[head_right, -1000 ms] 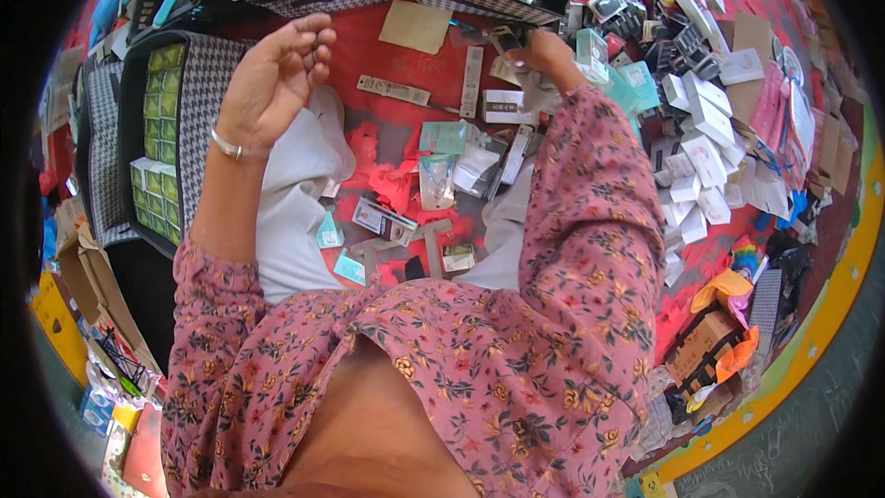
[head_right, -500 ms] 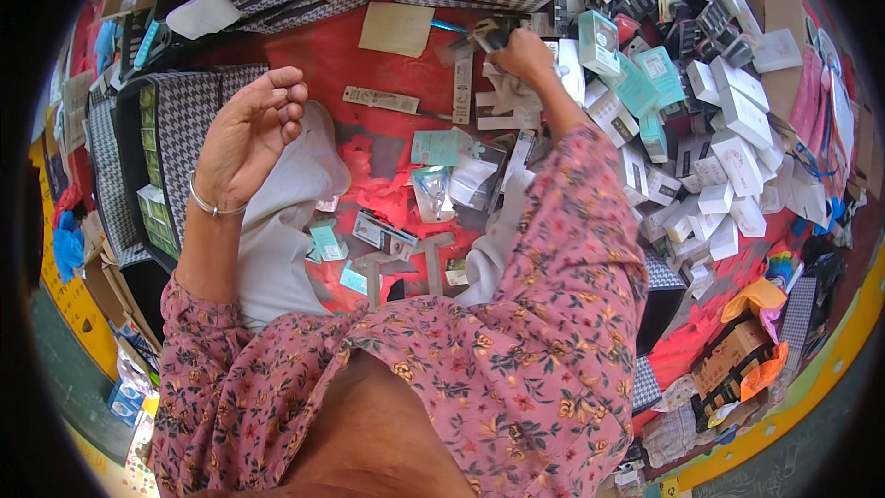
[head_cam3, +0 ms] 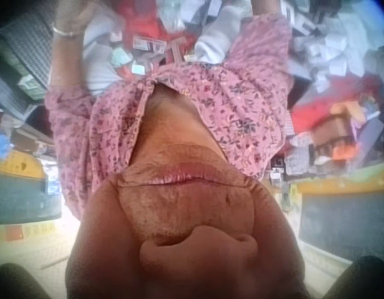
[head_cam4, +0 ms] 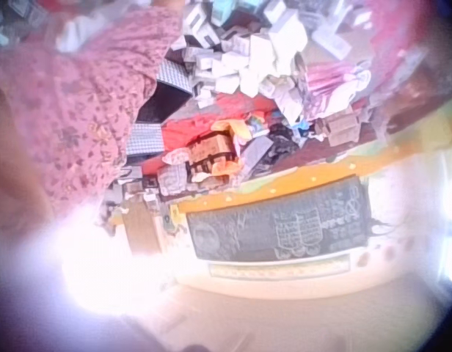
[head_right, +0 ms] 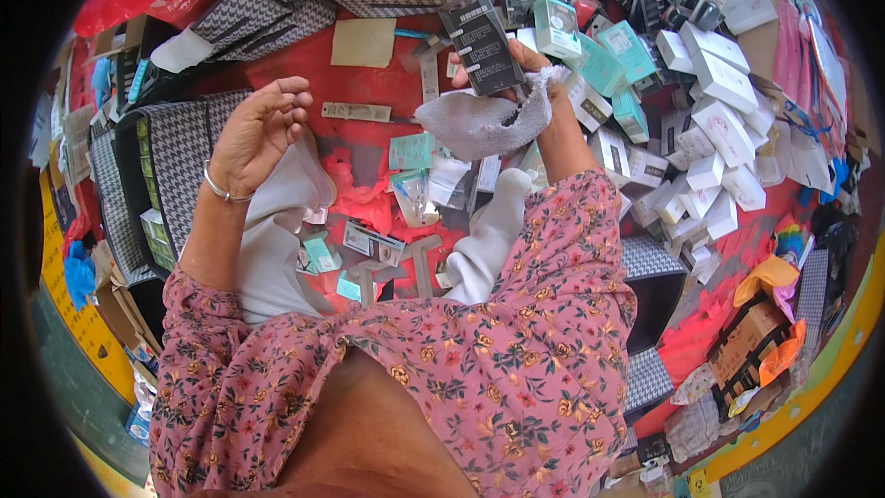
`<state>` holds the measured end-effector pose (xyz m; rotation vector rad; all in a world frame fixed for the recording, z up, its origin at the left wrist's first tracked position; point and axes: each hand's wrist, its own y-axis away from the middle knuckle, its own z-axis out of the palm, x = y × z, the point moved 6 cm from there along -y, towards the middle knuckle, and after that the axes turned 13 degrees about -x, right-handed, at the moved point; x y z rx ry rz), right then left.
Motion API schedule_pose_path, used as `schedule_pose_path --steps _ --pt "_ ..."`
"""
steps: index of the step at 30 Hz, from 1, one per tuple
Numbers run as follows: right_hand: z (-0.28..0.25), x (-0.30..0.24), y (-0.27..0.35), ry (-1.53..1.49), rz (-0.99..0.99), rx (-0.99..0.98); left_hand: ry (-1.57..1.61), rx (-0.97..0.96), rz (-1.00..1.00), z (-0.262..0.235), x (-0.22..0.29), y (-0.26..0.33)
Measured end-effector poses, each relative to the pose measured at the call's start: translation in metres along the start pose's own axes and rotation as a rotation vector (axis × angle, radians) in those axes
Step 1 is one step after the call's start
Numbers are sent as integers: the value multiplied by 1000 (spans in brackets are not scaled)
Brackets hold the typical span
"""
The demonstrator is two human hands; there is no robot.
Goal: The person sits on the floor and sorts through numerous small boxes and product containers, removes items from a red plastic bag, wipes a boxed product with a white cloth, and places it into an organized storage bin.
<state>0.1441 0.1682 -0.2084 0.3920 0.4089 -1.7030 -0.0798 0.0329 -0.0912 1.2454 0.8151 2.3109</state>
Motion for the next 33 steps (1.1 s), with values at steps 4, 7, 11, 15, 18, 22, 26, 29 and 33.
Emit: schedule_pose_path --steps 4,7,11,15,18,22,26,29,33 --pt "-30 -32 13 918 306 417 -47 15 14 -3 3 -2" --pt "-29 -71 43 2056 613 1083 -44 23 15 -9 3 -1" --pt "-44 -105 73 2004 707 1421 -42 17 13 -7 4 4" --pt "-15 -128 75 2092 372 1735 -18 14 53 -14 12 10" --pt "-12 -98 24 2116 220 1411 9 45 81 -27 14 21" --pt "-37 8 -95 2074 602 465 37 -10 54 -19 12 23" --pt "-130 103 -139 2447 669 84 29 -39 55 -18 19 23" --pt "-139 121 -130 2476 860 53 45 -22 69 -32 17 29" --pt "-133 105 -93 2371 1098 71 39 -11 103 -40 21 38"
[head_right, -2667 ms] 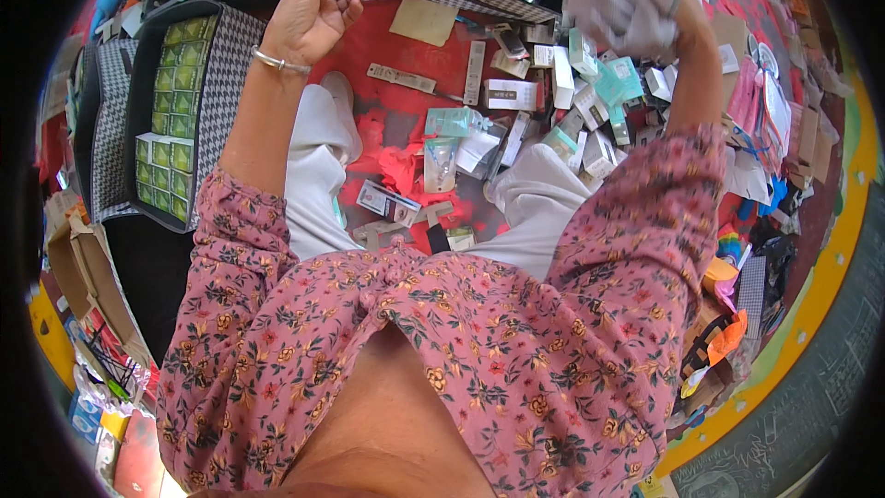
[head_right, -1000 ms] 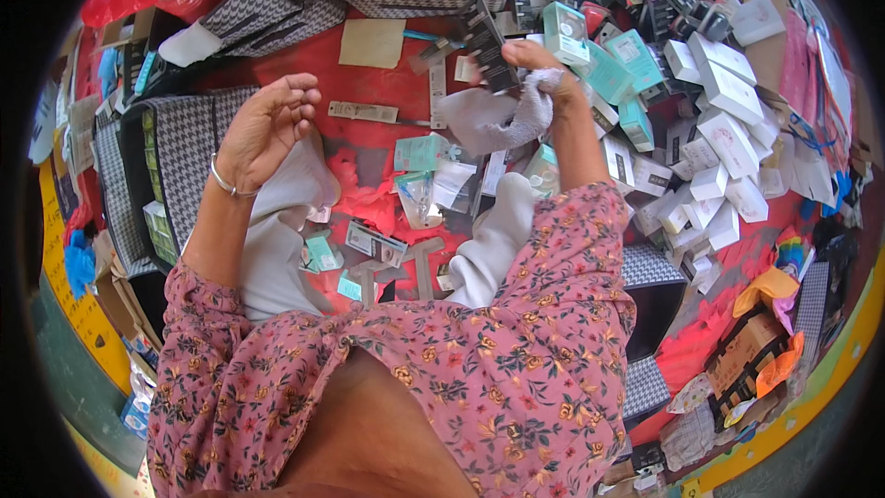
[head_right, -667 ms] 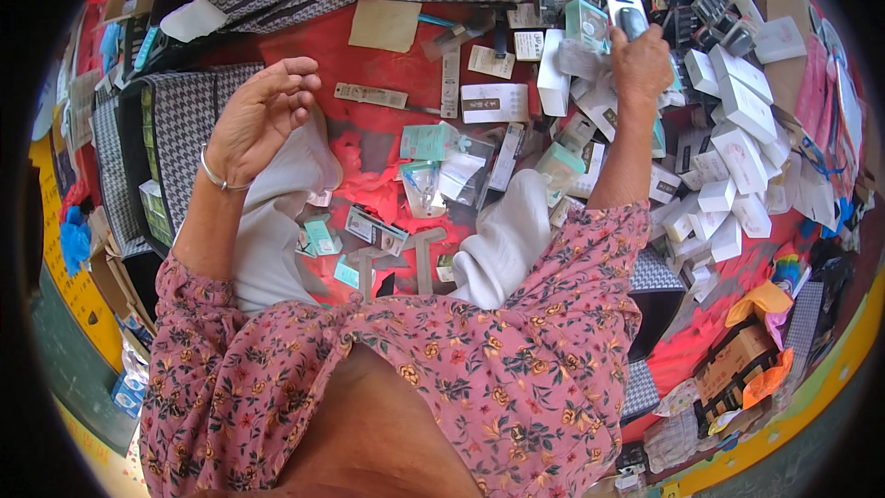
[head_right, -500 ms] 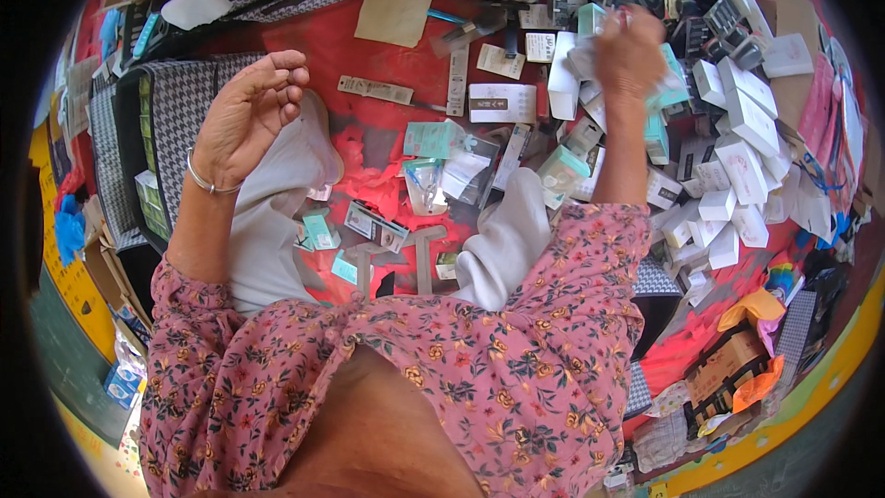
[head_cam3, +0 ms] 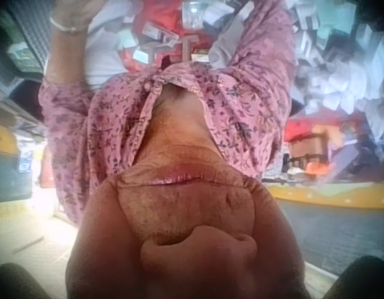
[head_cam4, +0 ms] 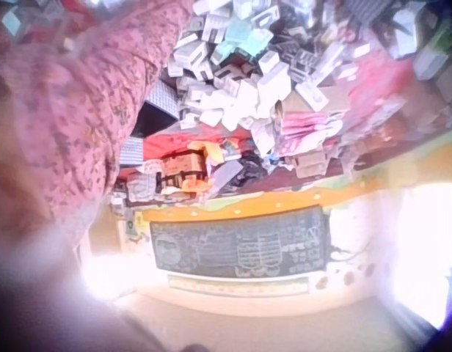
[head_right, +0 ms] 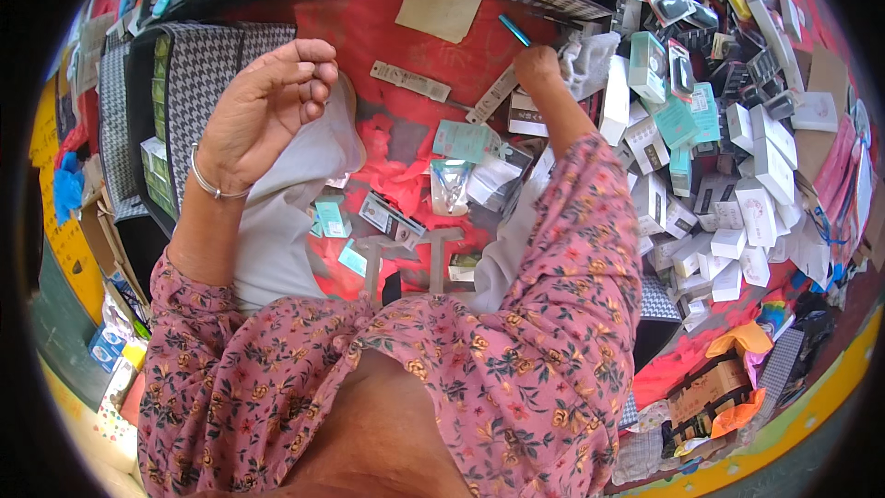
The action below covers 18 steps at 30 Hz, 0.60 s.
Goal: The person sits on the floor and sorts through numerous small boxes and product containers, removes items from a red plastic bag, wipes a boxed product with a white cloth, and places it into an organized storage bin.
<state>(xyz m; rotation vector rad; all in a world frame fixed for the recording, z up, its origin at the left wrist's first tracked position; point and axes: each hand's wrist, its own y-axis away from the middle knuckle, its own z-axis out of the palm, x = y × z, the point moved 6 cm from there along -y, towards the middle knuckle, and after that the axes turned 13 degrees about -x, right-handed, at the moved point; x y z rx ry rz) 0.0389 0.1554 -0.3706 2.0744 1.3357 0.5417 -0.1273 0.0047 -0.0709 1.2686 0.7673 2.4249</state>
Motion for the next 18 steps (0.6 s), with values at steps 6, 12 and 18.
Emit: schedule_pose_path --steps 6,12,18 --pt "-22 48 101 57 79 -70 -42 -26 36 -12 4 2" --pt "-41 169 202 -32 549 150 -82 -1 61 -14 11 2" --pt "-102 87 128 -301 314 459 89 201 53 -18 10 15"
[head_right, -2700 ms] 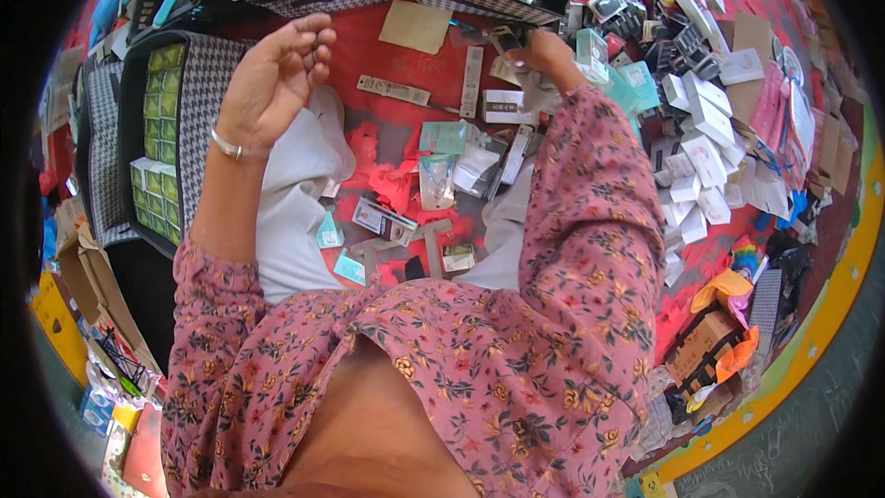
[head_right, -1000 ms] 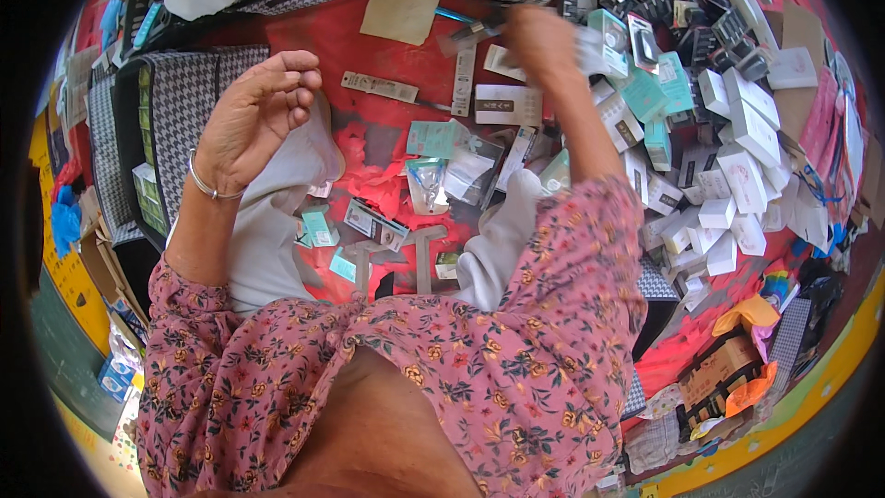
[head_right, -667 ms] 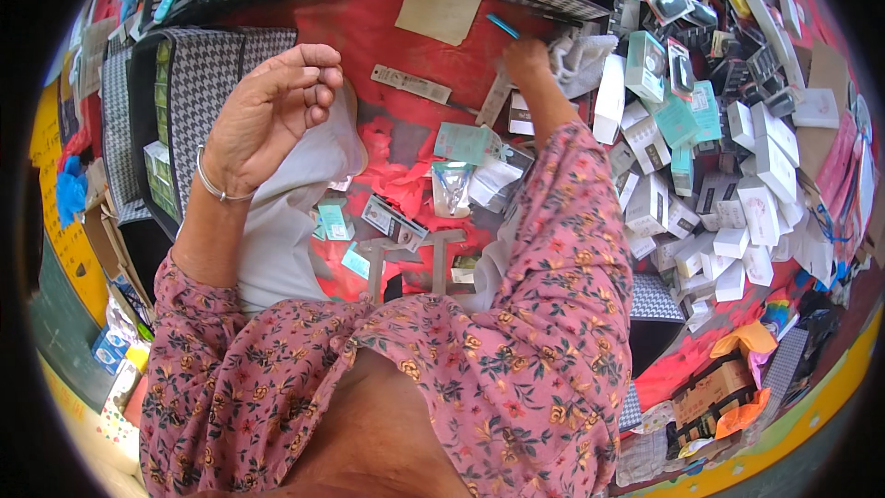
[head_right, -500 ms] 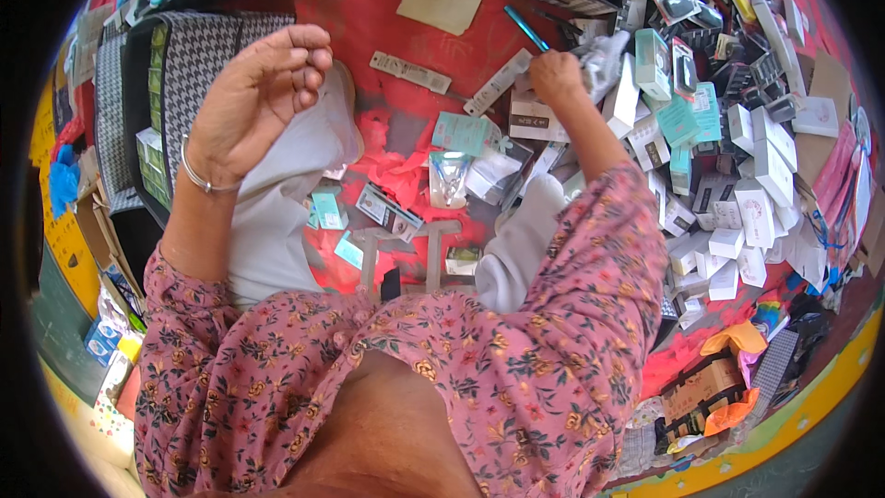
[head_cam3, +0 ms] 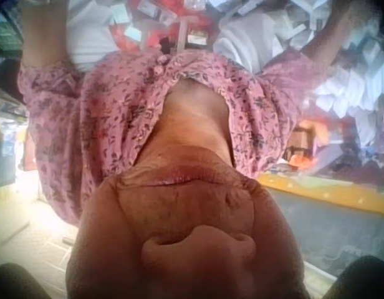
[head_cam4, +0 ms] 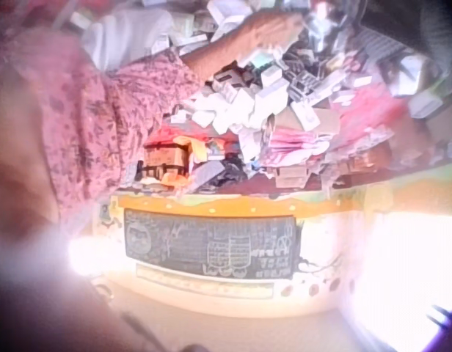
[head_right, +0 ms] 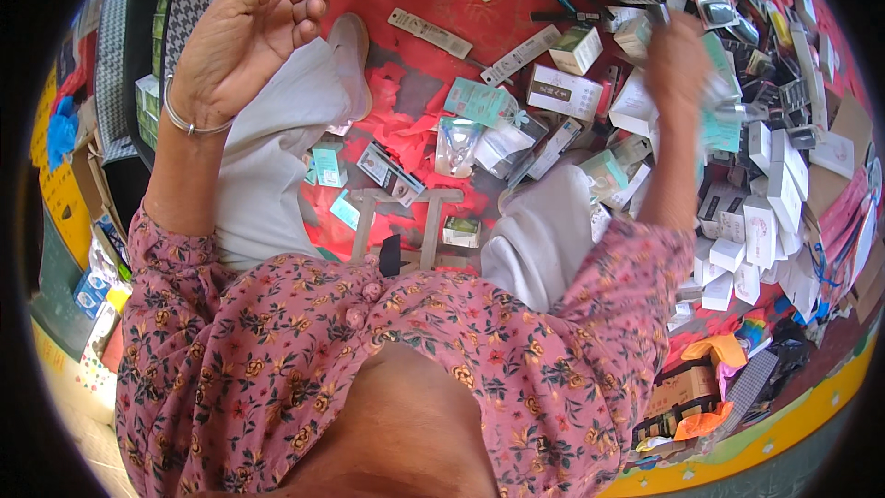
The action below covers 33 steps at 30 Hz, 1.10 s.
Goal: The person sits on the floor and sorts through numerous small boxes and product containers, removes items from a red plastic bag, wipes a boxed product with a white cloth, and places it into an organized storage bin.
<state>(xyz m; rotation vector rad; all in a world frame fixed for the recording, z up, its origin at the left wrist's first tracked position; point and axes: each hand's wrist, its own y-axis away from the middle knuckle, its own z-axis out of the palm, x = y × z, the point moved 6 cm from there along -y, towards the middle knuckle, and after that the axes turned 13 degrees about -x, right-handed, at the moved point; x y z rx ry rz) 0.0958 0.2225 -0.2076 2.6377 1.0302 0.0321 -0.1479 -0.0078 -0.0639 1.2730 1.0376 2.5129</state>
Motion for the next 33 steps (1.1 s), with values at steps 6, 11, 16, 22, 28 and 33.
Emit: schedule_pose_path --steps 6,11,16,22,28,33 --pt "120 -209 -24 -82 -444 -521 -121 -198 9 4 -6 -13" --pt "198 -234 -9 3 -454 -351 -66 -143 -39 7 -7 -7" --pt "212 -206 -8 78 -537 -284 -44 -133 -38 7 -6 -5" --pt "169 -133 -20 -242 -55 -544 -75 -164 -38 11 -5 -8" --pt "107 30 27 -633 198 -428 -97 -146 -39 11 -11 -13" --pt "46 194 73 -562 464 -189 -129 -157 -51 24 -10 -16"
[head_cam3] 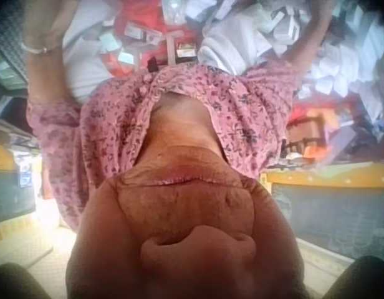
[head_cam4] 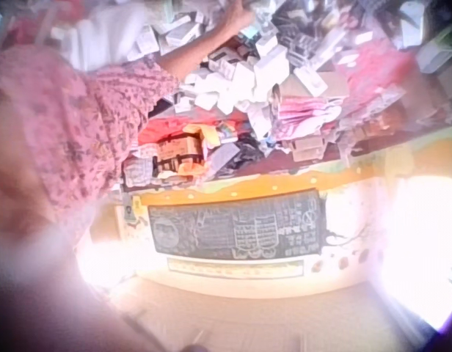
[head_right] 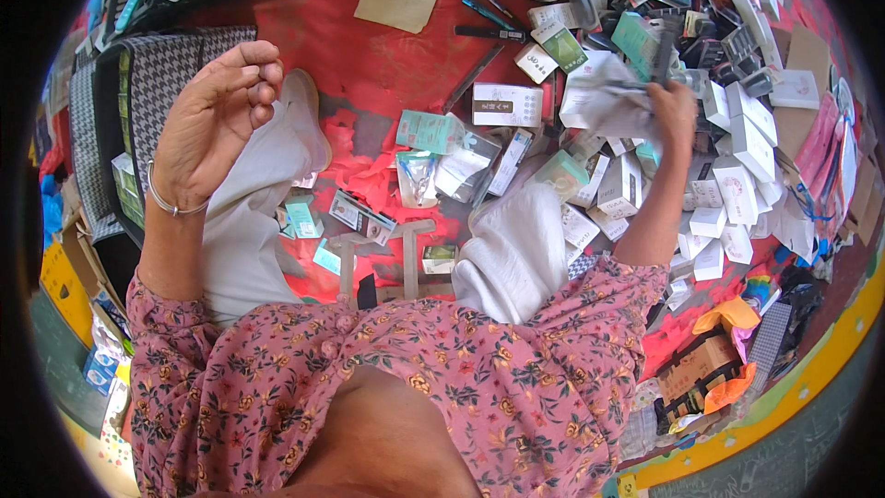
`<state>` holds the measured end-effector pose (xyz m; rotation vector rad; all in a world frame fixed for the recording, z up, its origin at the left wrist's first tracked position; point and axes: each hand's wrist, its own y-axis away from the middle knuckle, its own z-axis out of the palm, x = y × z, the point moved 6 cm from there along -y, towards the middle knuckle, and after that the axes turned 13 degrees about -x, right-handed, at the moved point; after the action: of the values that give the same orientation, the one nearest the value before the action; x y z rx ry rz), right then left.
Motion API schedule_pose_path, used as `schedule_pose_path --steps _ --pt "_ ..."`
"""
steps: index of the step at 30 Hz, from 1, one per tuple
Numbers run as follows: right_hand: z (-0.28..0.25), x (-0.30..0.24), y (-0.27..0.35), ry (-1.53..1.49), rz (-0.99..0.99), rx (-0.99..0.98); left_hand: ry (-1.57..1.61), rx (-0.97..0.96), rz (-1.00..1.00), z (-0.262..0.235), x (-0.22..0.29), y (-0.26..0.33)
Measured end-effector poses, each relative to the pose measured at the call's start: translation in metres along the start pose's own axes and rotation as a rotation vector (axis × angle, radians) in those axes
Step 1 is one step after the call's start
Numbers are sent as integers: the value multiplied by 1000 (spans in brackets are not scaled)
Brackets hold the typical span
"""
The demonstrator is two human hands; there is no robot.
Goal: The person sits on the floor and sorts through numerous small boxes and product containers, removes items from a red plastic bag, wipes a boxed product with a white cloth, and places it into an organized storage bin.
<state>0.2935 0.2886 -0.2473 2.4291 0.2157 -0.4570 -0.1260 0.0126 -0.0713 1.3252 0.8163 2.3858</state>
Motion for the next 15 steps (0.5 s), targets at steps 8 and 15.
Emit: schedule_pose_path --steps 8,15 --pt "45 -151 9 218 -330 250 12 18 -15 1 -9 2" --pt "210 -207 -55 534 -595 251 40 -17 -55 5 -12 -7"
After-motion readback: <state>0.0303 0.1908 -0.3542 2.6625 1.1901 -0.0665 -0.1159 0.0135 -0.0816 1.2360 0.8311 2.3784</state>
